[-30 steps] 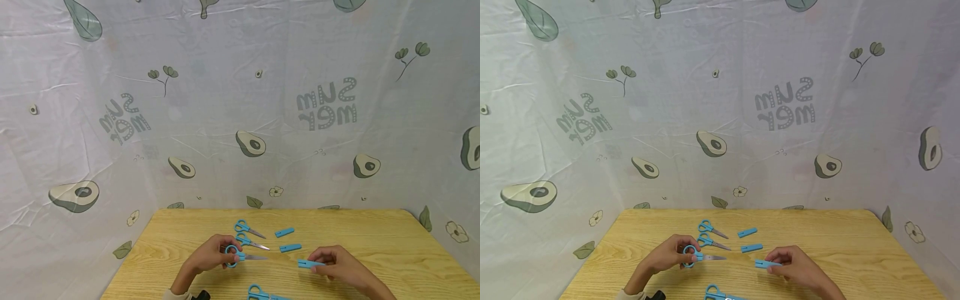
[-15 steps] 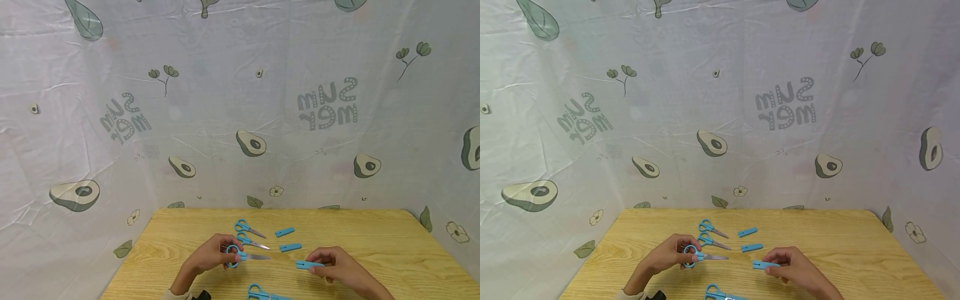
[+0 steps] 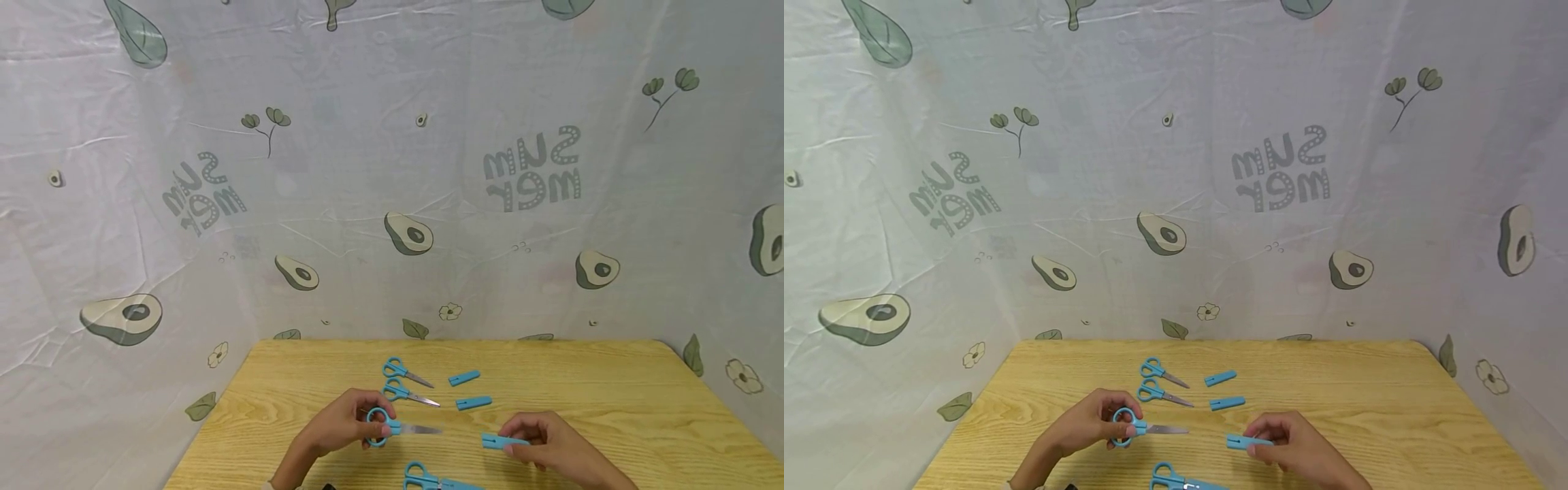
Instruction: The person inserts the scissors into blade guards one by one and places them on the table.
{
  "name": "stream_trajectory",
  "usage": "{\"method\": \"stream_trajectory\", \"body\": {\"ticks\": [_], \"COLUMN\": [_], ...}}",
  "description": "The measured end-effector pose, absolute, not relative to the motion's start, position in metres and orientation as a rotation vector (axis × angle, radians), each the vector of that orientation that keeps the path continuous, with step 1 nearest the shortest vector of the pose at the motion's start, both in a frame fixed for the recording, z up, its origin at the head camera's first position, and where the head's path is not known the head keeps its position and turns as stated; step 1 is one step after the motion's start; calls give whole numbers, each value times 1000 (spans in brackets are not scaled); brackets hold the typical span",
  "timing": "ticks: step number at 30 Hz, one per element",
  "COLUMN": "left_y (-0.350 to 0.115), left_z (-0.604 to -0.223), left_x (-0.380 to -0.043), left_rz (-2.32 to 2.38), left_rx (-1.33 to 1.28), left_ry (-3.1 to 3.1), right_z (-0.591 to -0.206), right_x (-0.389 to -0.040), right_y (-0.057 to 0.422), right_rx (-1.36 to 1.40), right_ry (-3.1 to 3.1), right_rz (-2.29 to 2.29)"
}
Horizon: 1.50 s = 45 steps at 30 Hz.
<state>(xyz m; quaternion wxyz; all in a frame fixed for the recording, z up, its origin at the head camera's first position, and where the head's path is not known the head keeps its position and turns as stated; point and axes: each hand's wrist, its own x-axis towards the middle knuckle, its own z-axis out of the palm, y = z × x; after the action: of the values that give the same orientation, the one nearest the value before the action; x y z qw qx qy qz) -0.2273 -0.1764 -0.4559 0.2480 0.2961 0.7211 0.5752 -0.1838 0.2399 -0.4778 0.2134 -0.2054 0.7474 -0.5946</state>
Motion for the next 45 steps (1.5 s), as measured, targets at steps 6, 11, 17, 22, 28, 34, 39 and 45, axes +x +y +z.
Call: {"method": "stream_trajectory", "body": {"ticks": [6, 11, 17, 22, 28, 34, 39, 45], "left_y": [-182, -178, -171, -166, -162, -158, -155, -153], "left_z": [-454, -451, -446, -443, -444, -444, -443, -443], "left_x": [-221, -219, -219, -220, -222, -223, -224, -224], "left_rz": [1583, 1594, 1594, 1595, 1591, 1595, 1611, 1615], "left_rx": [783, 779, 767, 762, 781, 804, 824, 833], "left_ry": [1948, 1934, 1929, 1933, 1941, 1931, 1901, 1893], "right_z": [-480, -480, -477, -473, -470, -467, -465, -464], "right_x": [-177, -176, -178, -180, -182, -184, -185, -188], "right_y": [242, 237, 228, 224, 223, 219, 215, 212], "right_rx": [-550, -544, -547, -587, -585, -593, -574, -560], "right_ry": [2120, 2113, 2148, 2124, 2138, 2133, 2142, 2137], "right_rz": [-1619, -1629, -1613, -1638, -1655, -1665, -1655, -1650]}}
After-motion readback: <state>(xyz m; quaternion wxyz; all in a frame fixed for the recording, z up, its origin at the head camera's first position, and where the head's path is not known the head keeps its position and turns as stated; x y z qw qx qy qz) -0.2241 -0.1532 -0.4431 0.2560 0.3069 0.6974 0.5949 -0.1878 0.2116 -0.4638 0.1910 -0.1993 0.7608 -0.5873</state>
